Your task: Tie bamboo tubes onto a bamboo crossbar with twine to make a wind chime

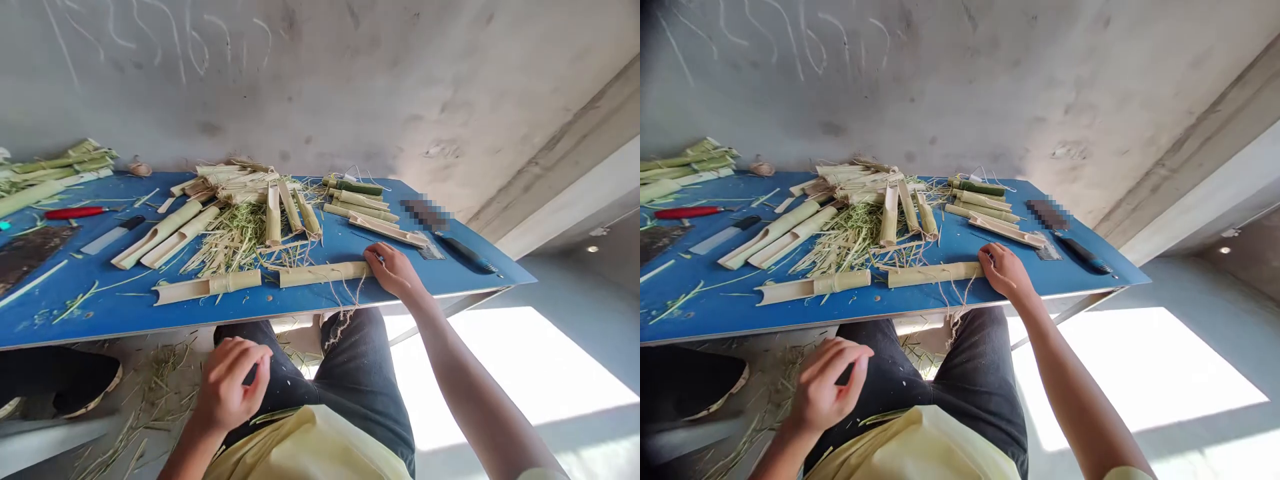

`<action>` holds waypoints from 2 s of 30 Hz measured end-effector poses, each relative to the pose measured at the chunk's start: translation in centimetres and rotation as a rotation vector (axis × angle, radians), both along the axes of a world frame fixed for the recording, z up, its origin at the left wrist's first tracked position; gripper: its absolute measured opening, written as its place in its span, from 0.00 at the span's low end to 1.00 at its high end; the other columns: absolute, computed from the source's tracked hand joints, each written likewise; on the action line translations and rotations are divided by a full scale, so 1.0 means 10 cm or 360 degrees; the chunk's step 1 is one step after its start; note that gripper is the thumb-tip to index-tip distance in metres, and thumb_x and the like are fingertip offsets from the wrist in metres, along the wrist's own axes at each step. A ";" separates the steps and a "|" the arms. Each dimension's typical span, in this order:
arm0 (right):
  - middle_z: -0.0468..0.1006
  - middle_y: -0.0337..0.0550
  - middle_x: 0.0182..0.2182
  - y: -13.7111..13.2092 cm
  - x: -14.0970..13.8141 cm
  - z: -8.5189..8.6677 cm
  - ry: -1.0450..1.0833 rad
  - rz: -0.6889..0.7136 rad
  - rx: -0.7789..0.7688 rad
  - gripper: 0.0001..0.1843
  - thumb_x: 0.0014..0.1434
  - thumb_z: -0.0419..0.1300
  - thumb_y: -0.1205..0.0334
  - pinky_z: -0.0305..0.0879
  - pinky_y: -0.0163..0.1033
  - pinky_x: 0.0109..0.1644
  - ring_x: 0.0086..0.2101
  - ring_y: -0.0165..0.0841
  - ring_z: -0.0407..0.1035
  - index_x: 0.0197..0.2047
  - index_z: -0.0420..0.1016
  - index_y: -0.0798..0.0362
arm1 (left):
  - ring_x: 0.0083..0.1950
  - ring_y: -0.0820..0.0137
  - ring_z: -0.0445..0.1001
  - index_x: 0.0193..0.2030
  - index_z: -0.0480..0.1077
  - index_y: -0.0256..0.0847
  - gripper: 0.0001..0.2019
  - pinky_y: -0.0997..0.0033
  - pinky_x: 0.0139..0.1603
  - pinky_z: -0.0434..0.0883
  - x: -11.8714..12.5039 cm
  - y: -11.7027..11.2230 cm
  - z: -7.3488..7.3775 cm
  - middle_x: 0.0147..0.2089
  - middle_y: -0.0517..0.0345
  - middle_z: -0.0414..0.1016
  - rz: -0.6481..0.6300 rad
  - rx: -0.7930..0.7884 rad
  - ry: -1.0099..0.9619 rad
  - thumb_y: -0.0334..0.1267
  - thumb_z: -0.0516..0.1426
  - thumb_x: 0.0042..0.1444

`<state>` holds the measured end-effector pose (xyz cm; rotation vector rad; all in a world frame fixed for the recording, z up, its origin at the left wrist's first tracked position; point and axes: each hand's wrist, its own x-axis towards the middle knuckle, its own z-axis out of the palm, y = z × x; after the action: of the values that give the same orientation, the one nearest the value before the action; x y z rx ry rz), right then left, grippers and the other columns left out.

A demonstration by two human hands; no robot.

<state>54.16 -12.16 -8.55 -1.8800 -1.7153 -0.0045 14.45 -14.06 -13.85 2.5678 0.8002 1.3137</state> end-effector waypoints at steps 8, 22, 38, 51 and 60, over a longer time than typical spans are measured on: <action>0.82 0.50 0.35 0.02 0.01 0.11 0.0347 -0.0040 -0.0001 0.39 0.72 0.41 0.31 0.69 0.43 0.43 0.37 0.41 0.75 0.37 0.80 0.52 | 0.32 0.69 0.78 0.37 0.76 0.43 0.14 0.71 0.35 0.74 0.40 0.01 -0.48 0.34 0.59 0.80 -0.0186 -0.0900 0.0303 0.38 0.52 0.73; 0.71 0.39 0.19 0.60 0.50 0.49 0.0894 -0.0065 -0.0423 0.33 0.59 0.64 0.27 0.57 0.35 0.25 0.21 0.28 0.61 0.27 0.74 0.52 | 0.44 0.62 0.83 0.50 0.77 0.45 0.17 0.62 0.51 0.79 1.46 -0.16 -0.49 0.41 0.53 0.83 -0.0639 -0.1414 0.0111 0.51 0.51 0.74; 0.80 0.51 0.55 -0.15 0.61 0.29 0.0200 0.0029 0.0047 0.17 0.69 0.57 0.58 0.70 0.52 0.56 0.49 0.46 0.76 0.57 0.79 0.46 | 0.26 0.70 0.77 0.45 0.76 0.51 0.08 0.72 0.29 0.74 0.61 0.03 0.79 0.31 0.63 0.81 -0.0383 -0.0527 0.0335 0.41 0.55 0.72; 0.83 0.54 0.44 -0.14 0.62 0.15 -0.0561 0.0341 -0.0143 0.16 0.77 0.49 0.58 0.67 0.47 0.48 0.43 0.45 0.77 0.46 0.76 0.53 | 0.68 0.47 0.71 0.65 0.69 0.37 0.19 0.42 0.71 0.64 1.90 1.11 1.49 0.67 0.37 0.72 0.0183 0.0420 0.0535 0.40 0.56 0.71; 0.83 0.45 0.30 -0.81 0.46 0.13 -0.0482 -0.0043 -0.0185 0.18 0.78 0.45 0.49 0.54 0.40 0.26 0.27 0.41 0.76 0.42 0.70 0.47 | 0.55 0.52 0.79 0.47 0.81 0.38 0.14 0.50 0.59 0.69 2.31 0.78 0.93 0.47 0.48 0.83 -0.0250 -0.0106 0.1122 0.48 0.66 0.65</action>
<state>58.75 -20.23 -7.30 -2.0722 -1.9245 -0.2147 37.54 -6.26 -4.59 2.9708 0.6847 0.3066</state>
